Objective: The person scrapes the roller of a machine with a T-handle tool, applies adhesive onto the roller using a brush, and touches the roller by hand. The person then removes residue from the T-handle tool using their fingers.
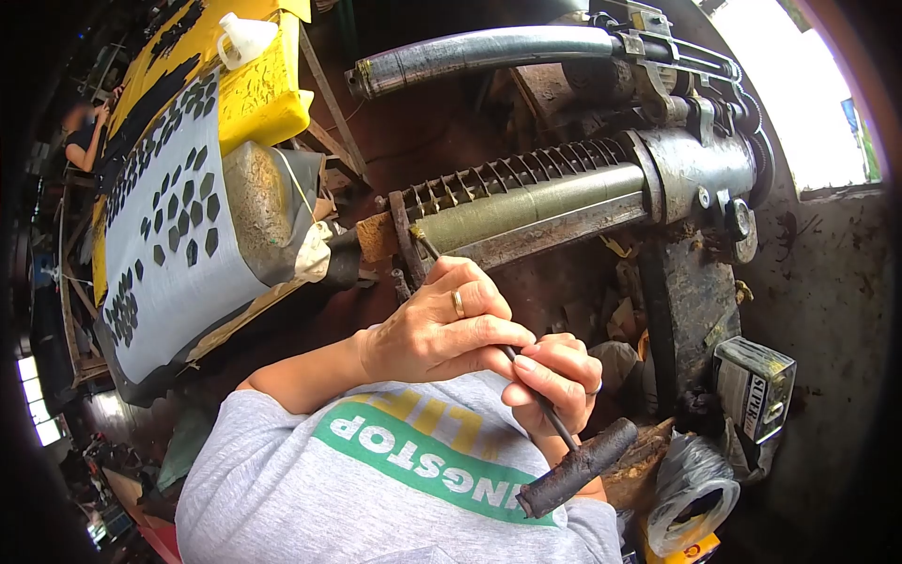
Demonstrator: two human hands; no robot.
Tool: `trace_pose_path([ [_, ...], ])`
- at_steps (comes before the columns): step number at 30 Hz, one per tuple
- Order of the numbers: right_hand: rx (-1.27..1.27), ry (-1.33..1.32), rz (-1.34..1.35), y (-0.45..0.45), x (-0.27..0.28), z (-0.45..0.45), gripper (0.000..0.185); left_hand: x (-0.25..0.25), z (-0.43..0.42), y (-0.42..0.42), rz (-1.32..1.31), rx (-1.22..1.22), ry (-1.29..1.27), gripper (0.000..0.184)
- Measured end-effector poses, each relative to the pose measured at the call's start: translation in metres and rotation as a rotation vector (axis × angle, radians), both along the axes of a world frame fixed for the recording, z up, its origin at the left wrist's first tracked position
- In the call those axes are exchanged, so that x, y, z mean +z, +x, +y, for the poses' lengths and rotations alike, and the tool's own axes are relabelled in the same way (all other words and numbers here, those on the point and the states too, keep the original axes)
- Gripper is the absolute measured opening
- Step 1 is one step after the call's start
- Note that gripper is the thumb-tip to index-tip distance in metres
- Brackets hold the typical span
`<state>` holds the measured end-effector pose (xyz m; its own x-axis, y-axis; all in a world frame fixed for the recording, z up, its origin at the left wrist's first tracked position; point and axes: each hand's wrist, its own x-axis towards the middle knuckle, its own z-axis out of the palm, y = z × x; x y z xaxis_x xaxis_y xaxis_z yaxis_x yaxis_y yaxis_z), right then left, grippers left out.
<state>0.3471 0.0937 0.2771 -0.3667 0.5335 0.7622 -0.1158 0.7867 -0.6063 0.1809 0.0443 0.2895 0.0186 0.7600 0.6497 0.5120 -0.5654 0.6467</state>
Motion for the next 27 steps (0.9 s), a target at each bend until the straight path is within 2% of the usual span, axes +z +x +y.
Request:
trace_pose_path([
  [5,0.011,-0.025,0.011,0.0,-0.002,-0.002,0.034,-0.002,-0.001,-0.001,-0.057,-0.024,0.011,0.022],
  [13,0.112,0.019,-0.154,0.01,0.007,0.001,0.04,-0.005,-0.004,-0.003,0.046,-0.027,0.031,0.023],
  [19,0.13,0.005,-0.16,0.004,0.013,0.002,0.044,-0.002,-0.001,-0.004,0.057,0.006,0.051,0.023],
  [23,0.018,0.031,-0.109,-0.006,0.015,-0.003,0.038,0.002,-0.001,-0.006,0.033,0.031,0.057,0.022],
  [26,0.031,-0.032,0.043,-0.006,0.006,-0.008,0.033,0.003,0.001,-0.002,-0.035,0.079,0.092,0.021],
  [27,0.09,-0.002,-0.016,-0.004,0.01,-0.007,0.03,0.003,0.002,-0.001,-0.048,0.089,0.107,0.022],
])
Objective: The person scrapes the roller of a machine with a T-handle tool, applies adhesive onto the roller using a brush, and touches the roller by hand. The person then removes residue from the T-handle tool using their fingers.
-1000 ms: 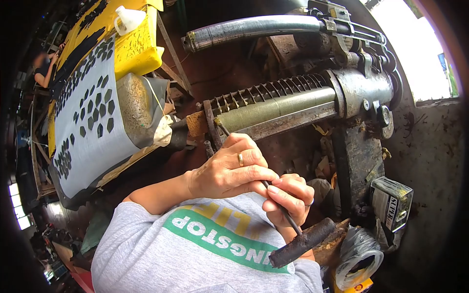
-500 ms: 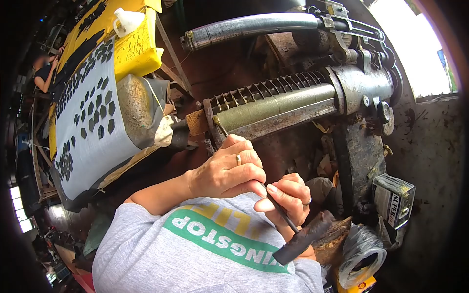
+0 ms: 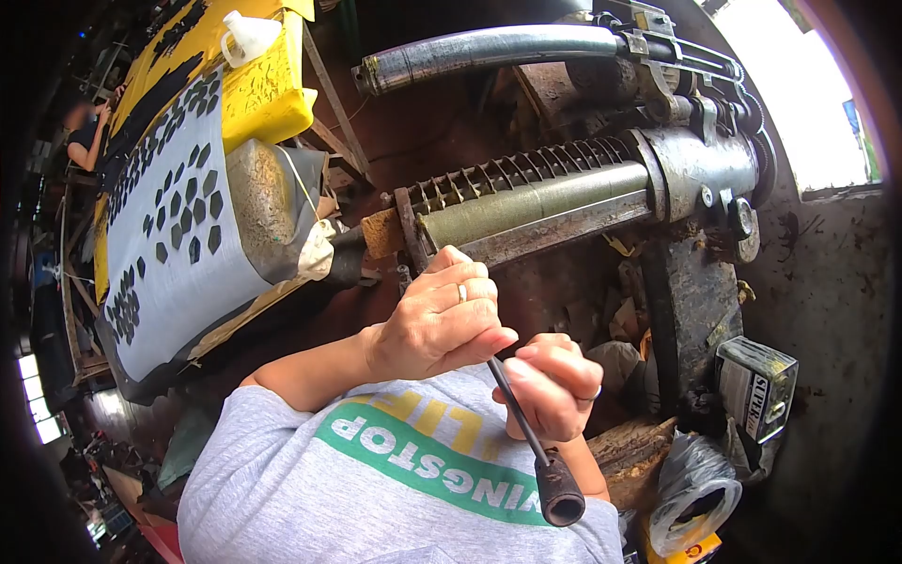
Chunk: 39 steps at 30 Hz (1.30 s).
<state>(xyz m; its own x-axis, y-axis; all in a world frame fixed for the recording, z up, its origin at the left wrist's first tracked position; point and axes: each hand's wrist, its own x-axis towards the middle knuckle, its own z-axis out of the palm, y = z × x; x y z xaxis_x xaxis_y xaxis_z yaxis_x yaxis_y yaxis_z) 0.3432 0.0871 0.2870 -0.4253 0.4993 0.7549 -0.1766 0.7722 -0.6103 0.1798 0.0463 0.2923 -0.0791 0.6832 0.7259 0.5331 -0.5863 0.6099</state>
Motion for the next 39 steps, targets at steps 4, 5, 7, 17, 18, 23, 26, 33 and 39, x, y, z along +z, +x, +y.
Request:
trace_pose_path([
  [4,0.067,0.029,-0.038,-0.003,0.005,-0.001,0.029,0.003,0.001,0.002,-0.026,0.032,0.029,0.022],
  [5,0.061,0.028,-0.043,-0.004,0.007,-0.001,0.03,0.004,0.0,0.002,-0.027,0.041,0.025,0.023],
  [7,0.06,0.026,-0.04,-0.006,0.008,-0.002,0.03,0.004,0.0,0.002,-0.038,0.05,0.017,0.022],
  [17,0.258,-0.017,0.06,-0.003,0.009,0.006,0.02,0.012,0.004,0.006,0.093,0.105,0.101,0.023],
  [18,0.251,0.002,0.043,-0.003,0.011,0.005,0.019,0.014,0.004,0.006,0.098,0.102,0.104,0.025],
  [23,0.222,-0.006,-0.166,0.0,0.013,0.005,0.022,-0.003,0.001,0.005,0.05,0.067,0.001,0.024],
  [26,0.237,0.002,-0.102,-0.001,0.01,0.004,0.02,0.0,-0.001,0.005,0.058,0.067,0.002,0.024],
  [33,0.241,0.007,-0.143,0.0,0.007,0.003,0.017,-0.005,-0.002,0.003,0.099,0.059,-0.038,0.022],
  [39,0.248,0.028,-0.202,0.007,0.009,0.005,0.016,-0.002,-0.005,0.003,0.113,0.014,-0.081,0.023],
])
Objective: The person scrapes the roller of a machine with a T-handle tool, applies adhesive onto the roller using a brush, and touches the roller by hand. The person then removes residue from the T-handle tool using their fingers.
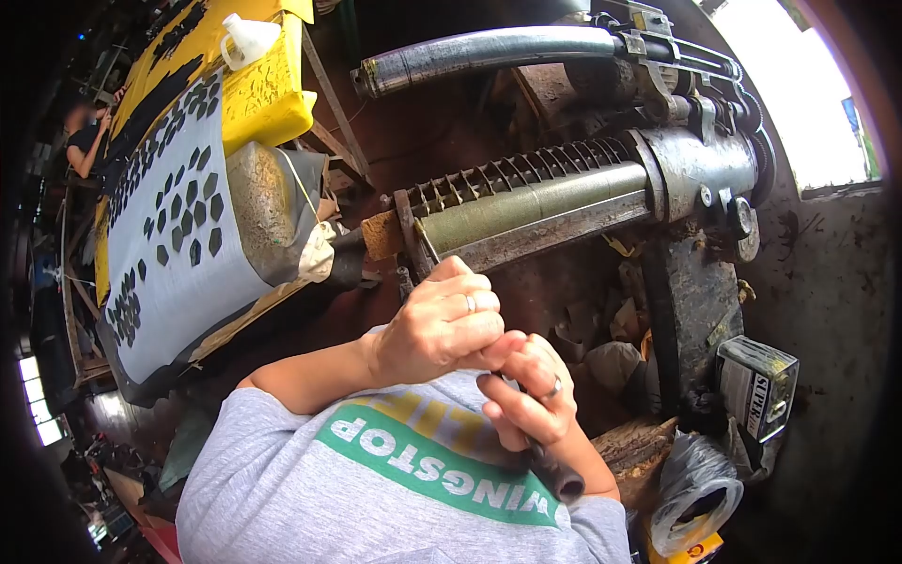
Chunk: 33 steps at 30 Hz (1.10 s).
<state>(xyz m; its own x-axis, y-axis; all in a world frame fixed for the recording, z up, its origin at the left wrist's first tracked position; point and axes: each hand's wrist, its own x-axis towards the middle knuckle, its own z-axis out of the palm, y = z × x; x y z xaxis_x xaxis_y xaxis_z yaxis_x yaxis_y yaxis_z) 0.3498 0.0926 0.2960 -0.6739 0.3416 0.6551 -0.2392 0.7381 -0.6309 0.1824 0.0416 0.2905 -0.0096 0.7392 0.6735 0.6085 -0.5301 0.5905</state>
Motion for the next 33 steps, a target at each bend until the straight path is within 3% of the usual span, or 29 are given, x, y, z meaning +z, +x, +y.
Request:
trace_pose_path([
  [21,0.026,-0.013,0.137,0.001,-0.015,-0.002,0.014,0.002,0.0,0.002,0.027,0.003,0.043,0.02],
  [25,0.028,-0.024,0.033,0.001,-0.008,0.003,0.015,-0.001,0.002,0.002,0.026,0.016,0.028,0.02],
  [29,0.063,-0.044,0.173,0.002,-0.018,-0.001,0.013,0.004,-0.001,0.003,0.063,0.01,0.039,0.021],
  [33,0.041,-0.031,0.037,0.002,-0.011,0.004,0.014,-0.001,0.001,0.003,0.033,0.011,0.037,0.021],
])
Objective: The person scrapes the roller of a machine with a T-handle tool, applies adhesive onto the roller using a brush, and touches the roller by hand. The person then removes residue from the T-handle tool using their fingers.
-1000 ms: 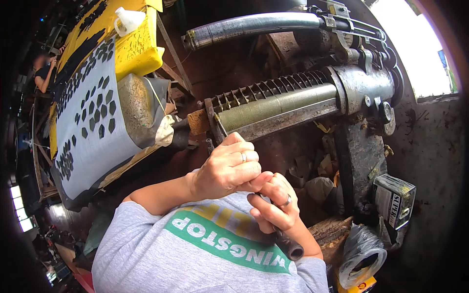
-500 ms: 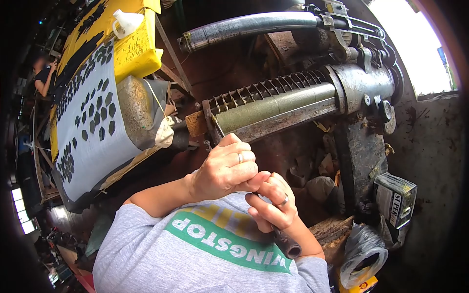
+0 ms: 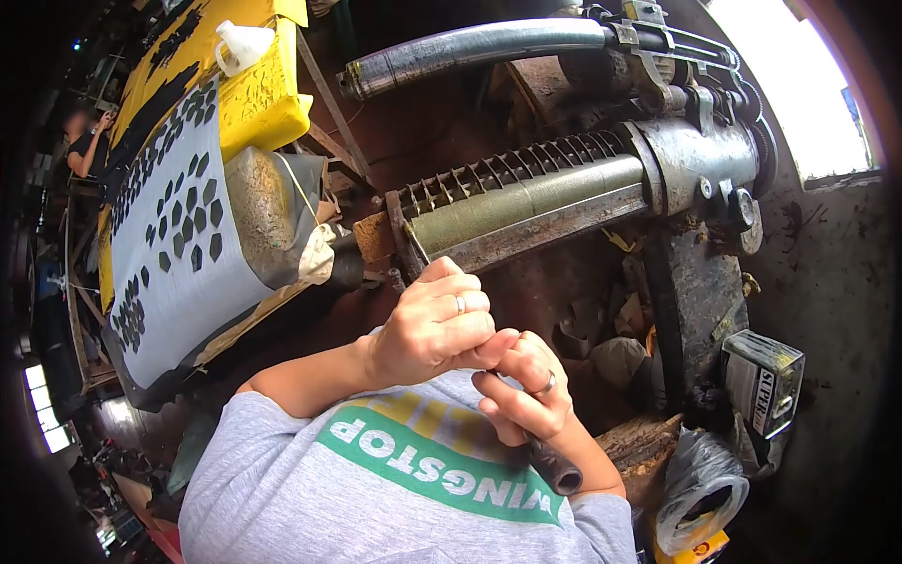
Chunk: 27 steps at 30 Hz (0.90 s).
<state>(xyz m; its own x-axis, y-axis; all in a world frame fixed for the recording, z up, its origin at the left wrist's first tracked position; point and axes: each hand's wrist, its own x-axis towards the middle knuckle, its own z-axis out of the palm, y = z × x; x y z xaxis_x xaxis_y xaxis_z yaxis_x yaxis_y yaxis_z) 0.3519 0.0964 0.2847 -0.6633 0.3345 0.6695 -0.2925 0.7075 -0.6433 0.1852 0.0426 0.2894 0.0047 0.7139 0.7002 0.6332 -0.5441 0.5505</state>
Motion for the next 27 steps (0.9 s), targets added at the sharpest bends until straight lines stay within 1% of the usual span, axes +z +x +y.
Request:
trace_pose_path([
  [3,0.021,0.002,0.127,-0.001,-0.0043,-0.0035,0.014,0.0051,-0.0029,-0.0005,0.031,-0.021,0.003,0.021],
  [4,0.033,-0.013,0.141,0.0004,-0.0056,-0.0056,0.014,0.0063,-0.0017,0.0021,0.021,0.007,0.068,0.021],
  [7,0.001,0.0,0.004,0.0011,0.0002,-0.0017,0.014,-0.0023,0.0008,0.0004,-0.029,0.008,0.007,0.022],
  [8,0.003,-0.009,0.003,0.0006,-0.0009,-0.0017,0.013,-0.0017,-0.0007,-0.0001,-0.022,-0.001,-0.027,0.022],
  [11,0.017,-0.021,0.137,-0.0002,-0.0066,-0.0052,0.012,0.0047,-0.0029,0.0018,0.017,0.001,0.021,0.022],
  [15,0.017,-0.003,0.01,-0.0014,0.0012,0.0,0.012,-0.0004,-0.0017,-0.0003,-0.008,-0.004,0.004,0.022],
  [20,0.028,-0.008,0.111,-0.0022,-0.0023,-0.0035,0.013,-0.0002,-0.0027,-0.0002,-0.009,0.012,0.018,0.022],
  [23,0.0,-0.017,0.025,-0.0035,-0.0022,-0.0014,0.013,0.0006,-0.001,-0.0022,-0.012,0.01,0.028,0.023],
  [27,0.016,-0.019,0.126,-0.0048,-0.0032,-0.0039,0.013,0.0018,-0.0007,-0.0024,-0.019,0.014,0.027,0.023],
])
